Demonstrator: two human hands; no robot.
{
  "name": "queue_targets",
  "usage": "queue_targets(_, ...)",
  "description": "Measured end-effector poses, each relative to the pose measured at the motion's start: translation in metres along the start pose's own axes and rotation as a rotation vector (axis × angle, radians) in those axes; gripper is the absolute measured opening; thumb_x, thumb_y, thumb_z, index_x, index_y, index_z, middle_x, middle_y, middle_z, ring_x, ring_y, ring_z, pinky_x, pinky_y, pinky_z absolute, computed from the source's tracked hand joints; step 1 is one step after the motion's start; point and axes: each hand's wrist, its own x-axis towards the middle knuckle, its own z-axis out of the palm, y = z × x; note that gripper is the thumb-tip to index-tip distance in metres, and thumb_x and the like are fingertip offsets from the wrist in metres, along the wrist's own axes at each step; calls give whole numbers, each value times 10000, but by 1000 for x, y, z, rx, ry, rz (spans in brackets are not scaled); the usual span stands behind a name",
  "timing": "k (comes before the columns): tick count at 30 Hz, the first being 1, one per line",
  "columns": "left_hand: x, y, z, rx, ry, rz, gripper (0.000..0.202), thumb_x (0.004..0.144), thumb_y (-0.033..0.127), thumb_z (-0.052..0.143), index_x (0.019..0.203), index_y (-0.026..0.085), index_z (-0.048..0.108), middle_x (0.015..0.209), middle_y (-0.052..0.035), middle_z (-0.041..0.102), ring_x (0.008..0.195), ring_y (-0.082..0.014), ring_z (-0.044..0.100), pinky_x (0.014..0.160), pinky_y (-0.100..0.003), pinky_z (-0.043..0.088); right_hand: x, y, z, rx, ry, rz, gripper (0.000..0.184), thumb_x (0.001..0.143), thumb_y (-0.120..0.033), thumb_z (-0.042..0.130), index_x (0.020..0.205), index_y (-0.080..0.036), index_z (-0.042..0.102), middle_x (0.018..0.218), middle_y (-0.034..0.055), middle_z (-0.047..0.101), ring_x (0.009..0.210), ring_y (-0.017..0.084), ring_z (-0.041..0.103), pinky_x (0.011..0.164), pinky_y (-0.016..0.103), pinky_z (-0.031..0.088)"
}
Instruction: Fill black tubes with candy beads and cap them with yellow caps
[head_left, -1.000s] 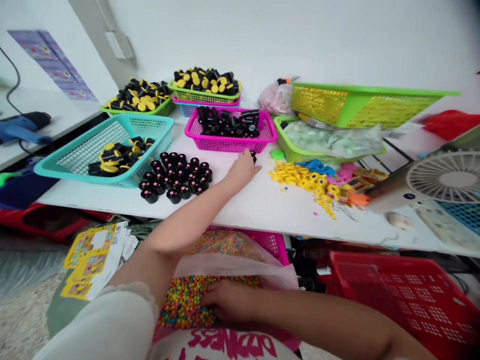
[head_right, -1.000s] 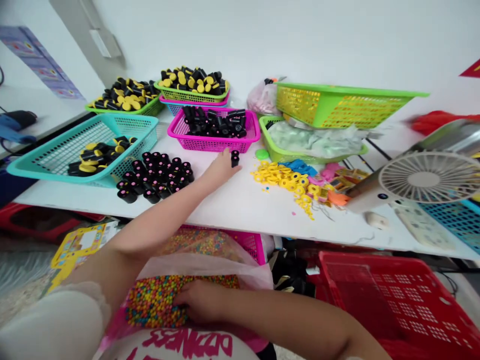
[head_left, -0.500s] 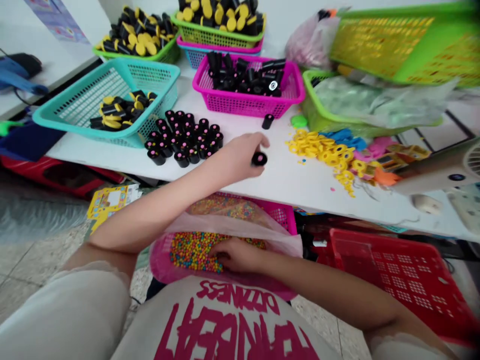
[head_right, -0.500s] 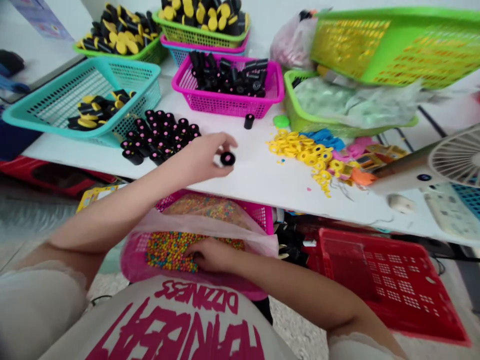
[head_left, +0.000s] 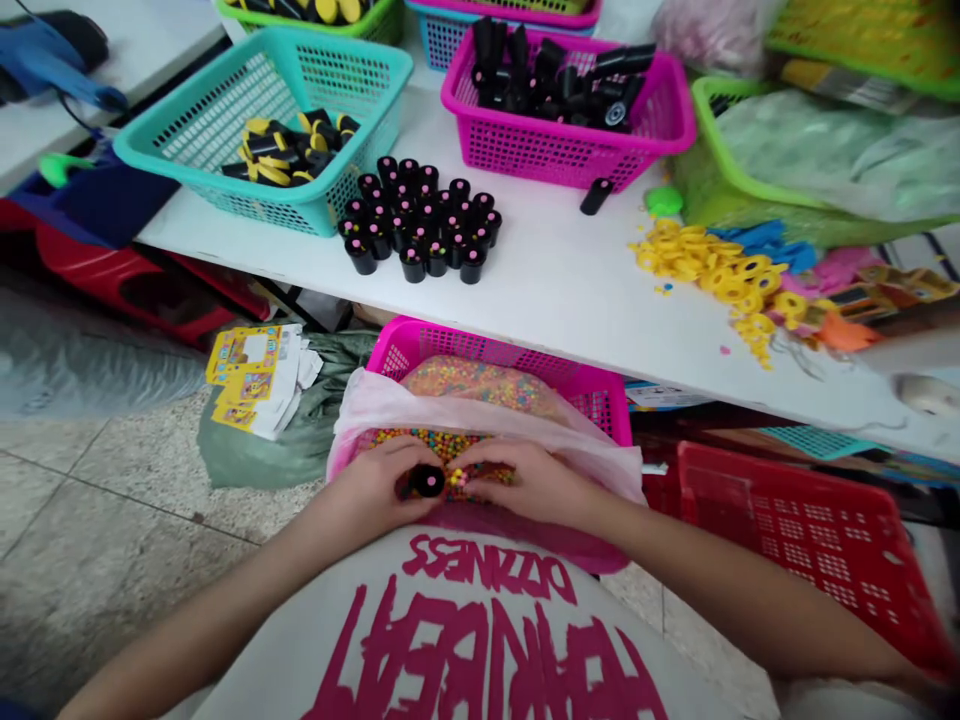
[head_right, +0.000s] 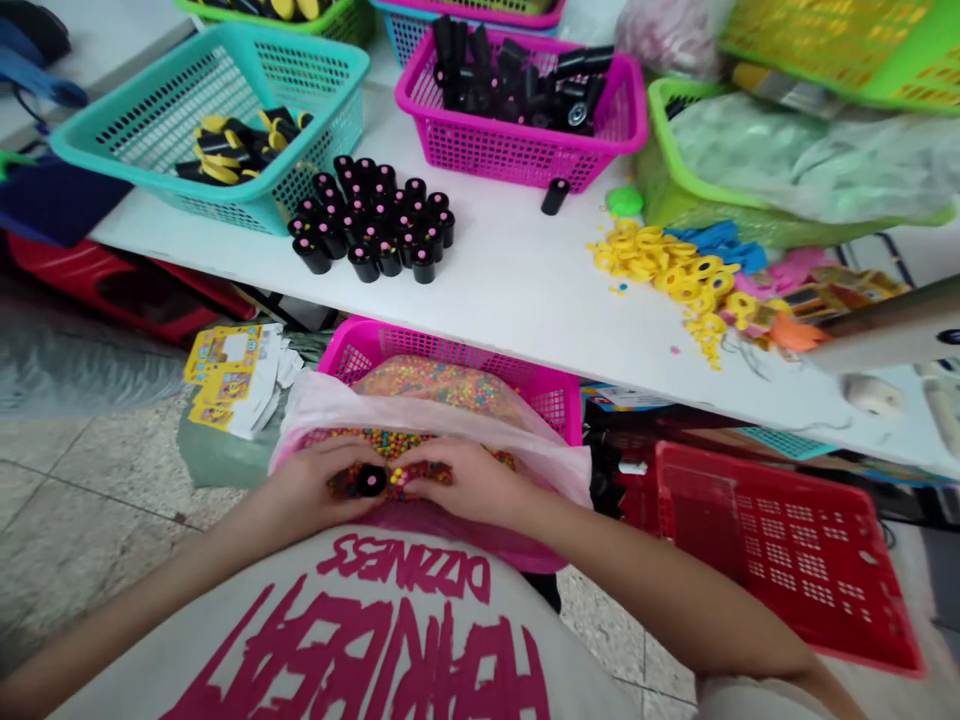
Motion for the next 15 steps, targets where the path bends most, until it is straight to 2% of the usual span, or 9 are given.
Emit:
queue_targets(2,-2,1,3,-13,-4,-7,264,761,214,690,1022,209,652,1031,-44,687,969,-191,648,866,-310,526,-4,-10,3,-122,43,-54,299,924,-215,536,1204,-231,639,1186,53,656,1094,166,600,981,323,456)
queue_targets(5,-3,2,5,-24,-12,-20,263,757,220,692,1017,220,651,1032,-35,688,980,-196,643,871,-319,525,-8,-22,10,-308,23,-83,350,952,-203,453,1273,-247,586,1268,76,575,1164,197,546,996,379,447)
queue_targets(9,-4,2,5,-25,-6,-14,275,754,215,687,1024,226,638,1049,-33,683,1000,-202,637,873,-324,523,-9,-33,16,-364,37,-10,309,996,-300,408,1267,-231,539,1196,63,595,1132,195,556,976,379,467)
queue_targets(15,-2,6,3,-46,23,34,246,766,161,657,1002,224,622,1066,-35,675,1033,-198,624,907,-325,509,-7,-49,15,-665,-37,-232,377,1028,-272,279,1269,-144,539,1213,113,584,1201,233,503,1020,418,446)
